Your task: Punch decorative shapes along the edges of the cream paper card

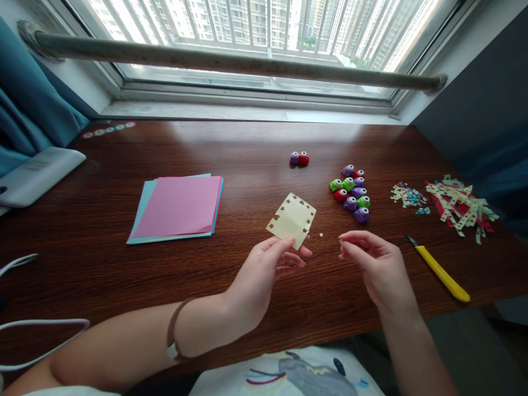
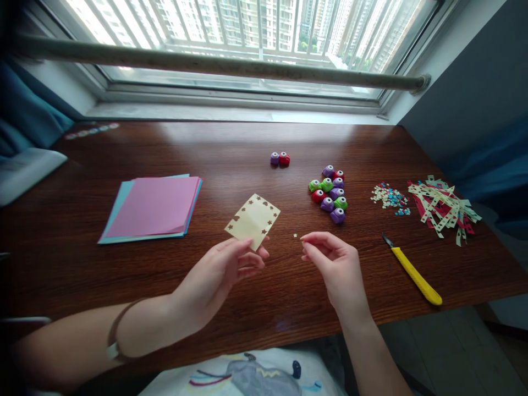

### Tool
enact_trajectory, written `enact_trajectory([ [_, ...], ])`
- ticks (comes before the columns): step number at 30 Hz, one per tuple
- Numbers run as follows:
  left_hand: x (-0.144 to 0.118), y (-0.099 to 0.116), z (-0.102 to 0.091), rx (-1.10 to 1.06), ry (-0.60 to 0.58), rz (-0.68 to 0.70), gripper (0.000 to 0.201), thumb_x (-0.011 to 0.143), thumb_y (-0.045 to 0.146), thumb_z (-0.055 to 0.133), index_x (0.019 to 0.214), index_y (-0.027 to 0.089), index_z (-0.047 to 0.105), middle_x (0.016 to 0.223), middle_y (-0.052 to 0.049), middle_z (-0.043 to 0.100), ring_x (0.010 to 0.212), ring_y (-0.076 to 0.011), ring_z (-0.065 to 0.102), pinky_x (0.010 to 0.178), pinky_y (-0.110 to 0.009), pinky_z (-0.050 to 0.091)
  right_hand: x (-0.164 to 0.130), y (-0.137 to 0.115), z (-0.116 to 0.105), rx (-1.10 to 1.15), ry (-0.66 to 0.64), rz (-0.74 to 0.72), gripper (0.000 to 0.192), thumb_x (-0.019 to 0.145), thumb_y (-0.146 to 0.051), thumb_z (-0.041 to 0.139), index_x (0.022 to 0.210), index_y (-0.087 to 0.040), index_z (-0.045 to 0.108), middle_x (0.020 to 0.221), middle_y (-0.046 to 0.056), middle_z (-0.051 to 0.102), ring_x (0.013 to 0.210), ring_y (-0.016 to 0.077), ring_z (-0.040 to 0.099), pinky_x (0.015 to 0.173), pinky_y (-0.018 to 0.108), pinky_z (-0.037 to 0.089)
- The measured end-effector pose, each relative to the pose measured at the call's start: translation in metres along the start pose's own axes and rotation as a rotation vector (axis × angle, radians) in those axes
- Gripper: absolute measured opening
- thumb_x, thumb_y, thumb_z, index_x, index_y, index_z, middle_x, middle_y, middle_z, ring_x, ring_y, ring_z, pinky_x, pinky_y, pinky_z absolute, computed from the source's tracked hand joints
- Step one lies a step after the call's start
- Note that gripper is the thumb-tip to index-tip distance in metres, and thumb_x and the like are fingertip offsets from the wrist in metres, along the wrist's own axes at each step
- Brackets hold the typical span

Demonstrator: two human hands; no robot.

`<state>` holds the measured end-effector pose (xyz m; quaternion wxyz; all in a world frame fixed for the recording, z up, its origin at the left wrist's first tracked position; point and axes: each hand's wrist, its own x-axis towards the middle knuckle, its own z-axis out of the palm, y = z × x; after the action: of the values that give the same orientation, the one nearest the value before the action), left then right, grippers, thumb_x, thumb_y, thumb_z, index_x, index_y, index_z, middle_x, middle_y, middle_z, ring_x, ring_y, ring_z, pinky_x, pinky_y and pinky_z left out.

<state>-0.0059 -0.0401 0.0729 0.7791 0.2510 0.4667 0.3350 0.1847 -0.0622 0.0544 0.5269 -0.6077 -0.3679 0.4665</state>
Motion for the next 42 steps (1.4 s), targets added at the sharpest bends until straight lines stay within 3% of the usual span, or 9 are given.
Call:
enact_trajectory([
  [4,0.022,-0.02,-0.005,-0.152,0.124,-0.156,0.023,0.091,0.033,0.042,0.094,0.016,0.057,0.094,-0.005,0.066,0.066,-0.0107,0.058,0.063,-0.024,0.044,0.021,0.023,-0.001,-0.108,-0.034,0.057,0.017,0.067,-0.029,0.072,0.08,-0.018,0.069,0.079,0.003,0.067,0.071,0.0138,0.06,0.059,0.022,0.049],
  [6,0.027,-0.028,-0.007,-0.154,0.092,-0.222,0.027,0.092,0.034,0.038,0.1,0.015,0.055,0.093,-0.006,0.066,0.062,-0.0101,0.058,0.06,-0.023,0.043,0.029,0.032,-0.001,-0.213,-0.056,0.044,0.018,0.068,-0.031,0.07,0.081,-0.017,0.07,0.081,0.003,0.068,0.074,0.0157,0.062,0.065,0.025,0.049],
  [11,0.02,-0.031,-0.004,0.146,-0.351,-0.45,0.039,0.089,0.041,0.037,0.09,0.01,0.06,0.068,-0.008,0.066,0.045,-0.0083,0.05,0.046,-0.019,0.034,0.041,0.039,-0.002,-0.483,-0.048,-0.03,0.017,0.072,-0.03,0.066,0.082,-0.018,0.071,0.083,0.003,0.069,0.078,0.0183,0.063,0.076,0.03,0.048],
  [13,0.015,-0.03,-0.003,0.394,-0.435,-0.296,0.033,0.088,0.037,0.041,0.086,0.012,0.062,0.062,-0.005,0.064,0.043,-0.0083,0.047,0.044,-0.02,0.03,0.042,0.038,-0.003,-0.57,-0.05,-0.08,0.015,0.074,-0.028,0.063,0.082,-0.019,0.071,0.083,0.002,0.07,0.078,0.0179,0.063,0.076,0.03,0.047],
  [18,0.022,-0.035,-0.014,1.145,-0.264,0.706,0.023,0.089,0.025,0.042,0.095,0.015,0.062,0.082,-0.007,0.066,0.073,-0.0172,0.057,0.069,-0.029,0.042,0.044,0.041,-0.002,-0.674,-0.077,-0.172,0.015,0.076,-0.027,0.06,0.082,-0.019,0.071,0.083,0.002,0.069,0.073,0.0159,0.061,0.071,0.028,0.046],
  [21,0.037,-0.039,-0.025,1.403,-0.192,1.06,0.022,0.088,0.02,0.042,0.088,0.015,0.064,0.074,-0.007,0.065,0.068,-0.0183,0.054,0.065,-0.031,0.041,0.046,0.046,-0.002,-0.699,-0.092,-0.2,0.015,0.074,-0.029,0.063,0.083,-0.019,0.07,0.083,0.002,0.067,0.066,0.0144,0.056,0.066,0.028,0.045],
  [35,0.054,-0.029,-0.033,1.271,0.057,0.847,0.017,0.087,0.019,0.044,0.086,0.019,0.061,0.082,-0.004,0.064,0.082,-0.0198,0.053,0.075,-0.031,0.041,0.061,0.039,-0.012,-0.869,-0.256,-0.31,0.017,0.078,-0.035,0.06,0.071,-0.02,0.063,0.077,0.002,0.063,0.074,0.0178,0.054,0.069,0.031,0.04],
  [38,0.058,-0.029,-0.034,1.304,0.106,0.857,0.017,0.083,0.012,0.045,0.09,0.019,0.058,0.089,-0.004,0.062,0.088,-0.0212,0.05,0.081,-0.034,0.04,0.066,0.03,-0.028,-0.721,-0.17,-0.235,0.022,0.075,-0.04,0.063,0.075,-0.018,0.064,0.073,0.002,0.062,0.065,0.0158,0.052,0.062,0.029,0.04],
  [42,0.061,-0.031,-0.035,1.415,0.12,0.845,0.017,0.081,0.011,0.048,0.09,0.019,0.059,0.096,-0.005,0.058,0.094,-0.0226,0.047,0.084,-0.037,0.039,0.086,0.009,-0.078,-0.688,0.133,-0.224,0.025,0.067,-0.041,0.07,0.078,-0.018,0.067,0.076,0.005,0.066,0.067,0.0178,0.056,0.066,0.031,0.041],
])
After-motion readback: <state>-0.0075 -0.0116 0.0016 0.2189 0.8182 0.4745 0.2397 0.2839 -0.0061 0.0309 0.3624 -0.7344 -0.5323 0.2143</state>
